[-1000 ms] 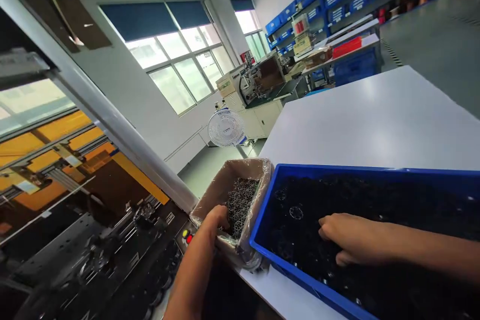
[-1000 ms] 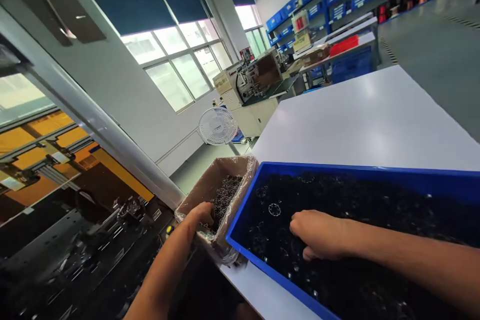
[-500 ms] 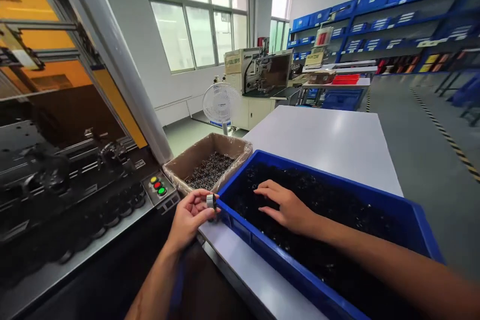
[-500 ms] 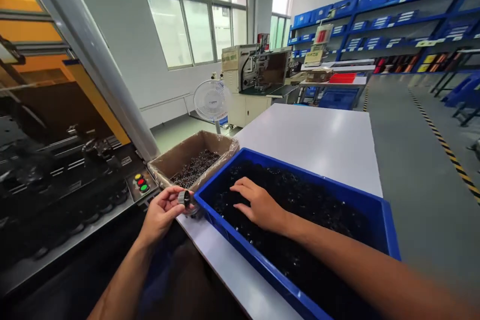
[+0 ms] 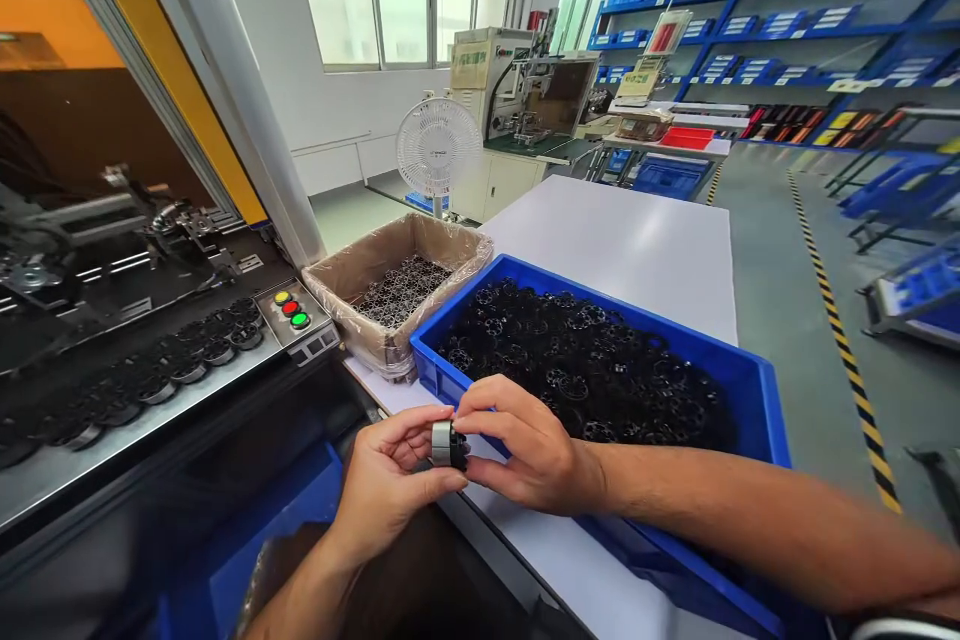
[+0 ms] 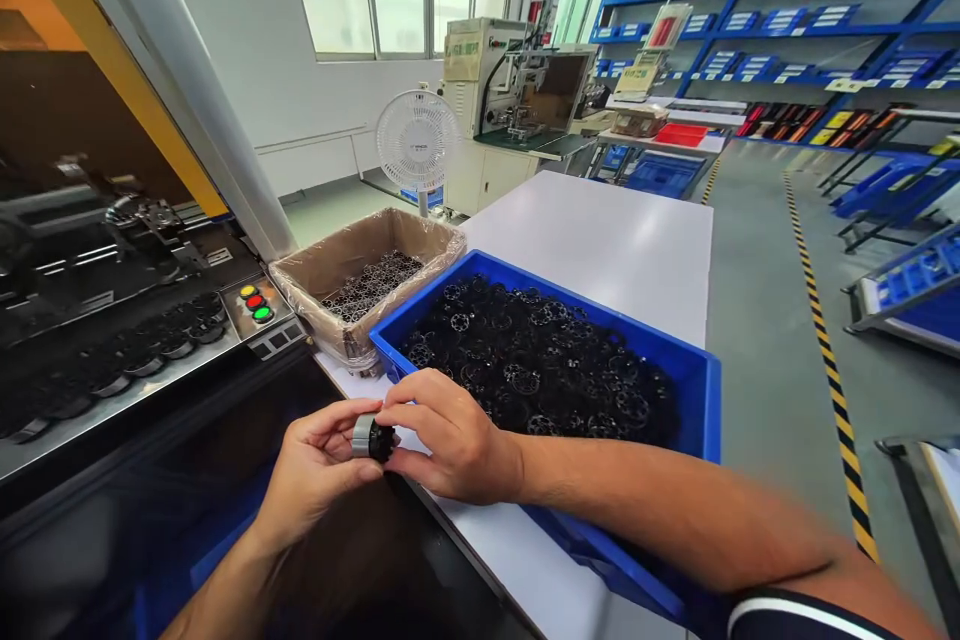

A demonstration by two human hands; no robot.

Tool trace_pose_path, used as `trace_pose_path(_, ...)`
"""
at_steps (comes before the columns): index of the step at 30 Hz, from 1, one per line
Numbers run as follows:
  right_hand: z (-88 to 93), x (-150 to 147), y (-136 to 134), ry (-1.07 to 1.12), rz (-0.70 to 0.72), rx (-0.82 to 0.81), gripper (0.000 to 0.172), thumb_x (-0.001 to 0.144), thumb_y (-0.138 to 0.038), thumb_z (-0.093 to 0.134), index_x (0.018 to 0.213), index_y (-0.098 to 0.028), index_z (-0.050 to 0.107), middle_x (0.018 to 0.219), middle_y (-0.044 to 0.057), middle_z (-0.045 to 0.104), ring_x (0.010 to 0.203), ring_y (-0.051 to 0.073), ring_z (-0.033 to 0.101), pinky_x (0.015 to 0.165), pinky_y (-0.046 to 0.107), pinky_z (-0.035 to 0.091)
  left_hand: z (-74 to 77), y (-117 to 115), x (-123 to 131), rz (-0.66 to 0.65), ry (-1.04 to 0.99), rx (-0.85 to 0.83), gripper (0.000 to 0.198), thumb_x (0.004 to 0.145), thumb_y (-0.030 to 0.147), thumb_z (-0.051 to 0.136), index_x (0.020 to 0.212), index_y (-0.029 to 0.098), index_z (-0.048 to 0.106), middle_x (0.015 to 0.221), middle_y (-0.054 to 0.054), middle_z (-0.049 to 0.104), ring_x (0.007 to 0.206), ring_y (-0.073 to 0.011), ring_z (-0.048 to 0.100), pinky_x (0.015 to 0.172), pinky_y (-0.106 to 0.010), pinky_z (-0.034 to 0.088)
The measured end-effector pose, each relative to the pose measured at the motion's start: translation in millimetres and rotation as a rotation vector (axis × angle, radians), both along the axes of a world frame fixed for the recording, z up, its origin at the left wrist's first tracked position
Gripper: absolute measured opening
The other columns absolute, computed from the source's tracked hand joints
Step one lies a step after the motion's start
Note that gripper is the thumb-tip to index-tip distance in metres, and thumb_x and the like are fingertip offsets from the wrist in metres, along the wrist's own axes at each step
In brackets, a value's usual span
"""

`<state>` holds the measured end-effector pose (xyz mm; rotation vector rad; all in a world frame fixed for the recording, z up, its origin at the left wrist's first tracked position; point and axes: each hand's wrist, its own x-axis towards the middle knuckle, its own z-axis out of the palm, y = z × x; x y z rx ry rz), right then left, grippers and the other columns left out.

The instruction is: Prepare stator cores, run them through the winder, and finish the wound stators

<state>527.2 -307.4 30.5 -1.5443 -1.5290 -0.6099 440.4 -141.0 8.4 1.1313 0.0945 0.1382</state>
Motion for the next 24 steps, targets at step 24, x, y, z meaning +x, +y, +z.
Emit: trace_pose_path(24, -0.8, 1, 1, -0.059, 0.054, -0.051, 0.027, 0.094, -0.026, 0.065, 0.115, -0.011, 0.057, 0.094, 0.012, 0.068, 0.090, 0.019, 0.064, 0.081, 0.034, 0.058, -3.4, 1, -14, -0.001, -0.043, -0.024, 0.047, 0.054, 0.009, 0.092, 0.097, 0.023, 0.081, 0.087, -0.006, 0.081, 0.076, -0.0166, 0.078, 0.073, -0.018, 0.061)
